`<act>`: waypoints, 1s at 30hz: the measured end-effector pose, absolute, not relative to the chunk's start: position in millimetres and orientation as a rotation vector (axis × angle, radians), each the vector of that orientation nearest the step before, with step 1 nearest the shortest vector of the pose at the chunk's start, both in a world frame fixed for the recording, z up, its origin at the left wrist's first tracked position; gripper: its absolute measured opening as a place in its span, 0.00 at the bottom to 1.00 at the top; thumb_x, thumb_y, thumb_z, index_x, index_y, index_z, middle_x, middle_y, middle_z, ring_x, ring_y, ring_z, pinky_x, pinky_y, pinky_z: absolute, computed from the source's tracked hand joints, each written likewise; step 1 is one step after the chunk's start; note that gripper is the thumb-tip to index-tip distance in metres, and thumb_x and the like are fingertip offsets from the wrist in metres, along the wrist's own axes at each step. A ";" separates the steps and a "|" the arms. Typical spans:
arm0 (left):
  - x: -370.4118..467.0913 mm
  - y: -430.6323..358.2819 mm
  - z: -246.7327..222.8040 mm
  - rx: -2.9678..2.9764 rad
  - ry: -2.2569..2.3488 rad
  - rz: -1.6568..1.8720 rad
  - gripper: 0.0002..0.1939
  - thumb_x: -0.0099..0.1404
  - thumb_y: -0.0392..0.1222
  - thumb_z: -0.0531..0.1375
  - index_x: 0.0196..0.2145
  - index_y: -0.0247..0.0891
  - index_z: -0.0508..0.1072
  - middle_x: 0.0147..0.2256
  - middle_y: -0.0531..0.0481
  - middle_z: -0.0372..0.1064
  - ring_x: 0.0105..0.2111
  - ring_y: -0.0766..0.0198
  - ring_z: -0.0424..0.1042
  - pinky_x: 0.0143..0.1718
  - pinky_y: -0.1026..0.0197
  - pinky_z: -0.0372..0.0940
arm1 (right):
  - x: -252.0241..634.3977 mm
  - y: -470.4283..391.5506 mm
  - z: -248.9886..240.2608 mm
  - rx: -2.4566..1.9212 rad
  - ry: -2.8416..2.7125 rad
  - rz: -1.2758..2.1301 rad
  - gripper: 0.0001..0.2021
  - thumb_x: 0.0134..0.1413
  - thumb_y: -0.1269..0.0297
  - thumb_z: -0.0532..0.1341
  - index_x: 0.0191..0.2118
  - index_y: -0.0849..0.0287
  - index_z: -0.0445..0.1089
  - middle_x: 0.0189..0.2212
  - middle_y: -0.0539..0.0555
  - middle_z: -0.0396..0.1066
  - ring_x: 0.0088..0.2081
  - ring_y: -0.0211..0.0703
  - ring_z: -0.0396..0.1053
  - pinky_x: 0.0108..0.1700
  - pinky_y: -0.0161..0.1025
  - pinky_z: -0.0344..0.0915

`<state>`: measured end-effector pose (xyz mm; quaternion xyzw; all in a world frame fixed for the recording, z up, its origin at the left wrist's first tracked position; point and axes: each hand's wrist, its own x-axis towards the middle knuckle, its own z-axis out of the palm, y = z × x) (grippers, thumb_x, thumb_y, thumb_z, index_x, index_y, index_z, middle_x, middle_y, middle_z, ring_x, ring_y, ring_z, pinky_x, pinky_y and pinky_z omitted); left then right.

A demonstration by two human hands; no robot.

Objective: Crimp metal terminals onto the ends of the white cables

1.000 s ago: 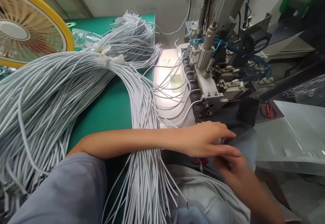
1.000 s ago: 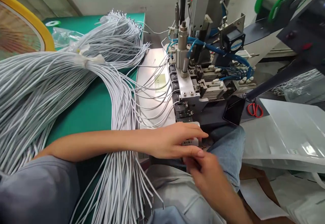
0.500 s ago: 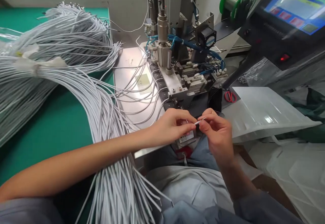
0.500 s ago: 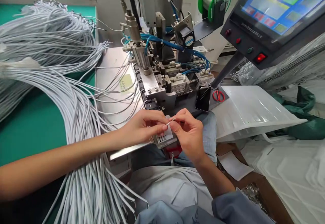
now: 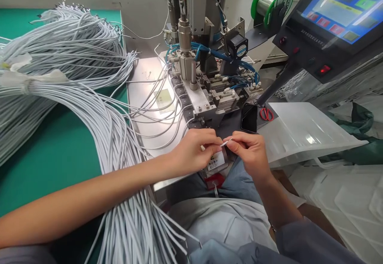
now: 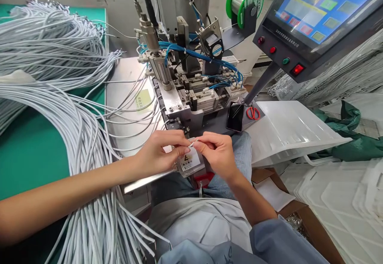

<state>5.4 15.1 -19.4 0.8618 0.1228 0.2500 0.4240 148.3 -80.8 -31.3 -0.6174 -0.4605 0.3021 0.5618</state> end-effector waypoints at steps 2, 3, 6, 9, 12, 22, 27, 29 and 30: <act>4.6 14.6 -20.5 2.179 0.308 0.635 0.09 0.62 0.32 0.55 0.27 0.33 0.74 0.22 0.53 0.64 0.23 0.73 0.62 0.26 0.70 0.58 | 140.7 -80.6 -39.1 -1.416 -1.022 0.671 0.08 0.49 0.62 0.62 0.27 0.59 0.76 0.17 0.46 0.54 0.21 0.33 0.52 0.23 0.33 0.52; 4.0 15.1 -20.8 2.212 0.306 0.638 0.09 0.62 0.32 0.54 0.27 0.34 0.73 0.22 0.53 0.64 0.23 0.73 0.62 0.25 0.70 0.58 | 137.6 -80.7 -41.5 -1.422 -1.008 0.622 0.08 0.50 0.62 0.61 0.28 0.59 0.76 0.17 0.46 0.54 0.22 0.33 0.52 0.23 0.34 0.52; 1.8 19.8 -19.2 2.458 0.285 0.587 0.11 0.64 0.33 0.51 0.30 0.34 0.73 0.24 0.52 0.63 0.24 0.71 0.61 0.24 0.69 0.56 | 136.0 -80.1 -40.8 -1.532 -1.119 0.417 0.09 0.52 0.64 0.60 0.27 0.60 0.75 0.17 0.46 0.52 0.20 0.32 0.50 0.23 0.34 0.50; -0.1 25.5 -13.5 2.805 0.256 0.431 0.09 0.63 0.34 0.52 0.33 0.33 0.73 0.26 0.51 0.62 0.23 0.70 0.59 0.22 0.67 0.52 | 144.2 -77.0 -34.4 -1.609 -1.368 0.374 0.11 0.53 0.66 0.58 0.22 0.60 0.71 0.16 0.45 0.50 0.20 0.32 0.49 0.24 0.35 0.49; -0.6 27.3 -8.4 2.836 0.291 0.352 0.09 0.62 0.33 0.53 0.31 0.33 0.72 0.26 0.51 0.62 0.22 0.70 0.59 0.22 0.67 0.52 | 149.2 -72.1 -33.0 -1.576 -1.419 0.442 0.12 0.53 0.65 0.58 0.21 0.60 0.70 0.15 0.45 0.50 0.20 0.32 0.48 0.24 0.35 0.49; 3.5 34.9 -14.1 2.659 0.481 0.148 0.13 0.66 0.34 0.49 0.29 0.32 0.72 0.27 0.49 0.64 0.23 0.71 0.62 0.24 0.68 0.56 | 143.1 -54.1 -61.0 -1.552 -1.091 0.617 0.12 0.54 0.61 0.58 0.25 0.60 0.72 0.18 0.47 0.57 0.22 0.33 0.55 0.25 0.34 0.55; 6.4 45.7 -18.7 2.815 0.596 -0.096 0.11 0.62 0.29 0.50 0.30 0.30 0.71 0.31 0.46 0.64 0.22 0.69 0.63 0.24 0.66 0.58 | 162.2 -36.8 -77.6 -1.558 -1.012 0.851 0.09 0.51 0.62 0.57 0.30 0.60 0.72 0.26 0.51 0.70 0.29 0.37 0.65 0.32 0.35 0.62; 6.6 46.5 -21.8 2.836 0.594 -0.125 0.10 0.61 0.28 0.50 0.32 0.30 0.71 0.32 0.45 0.65 0.23 0.69 0.63 0.25 0.66 0.60 | 163.9 -31.8 -80.3 -1.538 -0.974 0.944 0.08 0.49 0.61 0.59 0.29 0.60 0.71 0.24 0.49 0.68 0.26 0.35 0.63 0.30 0.34 0.61; 6.4 46.4 -23.2 2.843 0.591 -0.133 0.10 0.61 0.28 0.50 0.33 0.30 0.71 0.32 0.45 0.65 0.23 0.68 0.64 0.25 0.66 0.61 | 163.4 -30.1 -80.6 -1.531 -0.965 0.971 0.08 0.49 0.60 0.59 0.28 0.60 0.70 0.23 0.49 0.67 0.25 0.35 0.62 0.29 0.33 0.61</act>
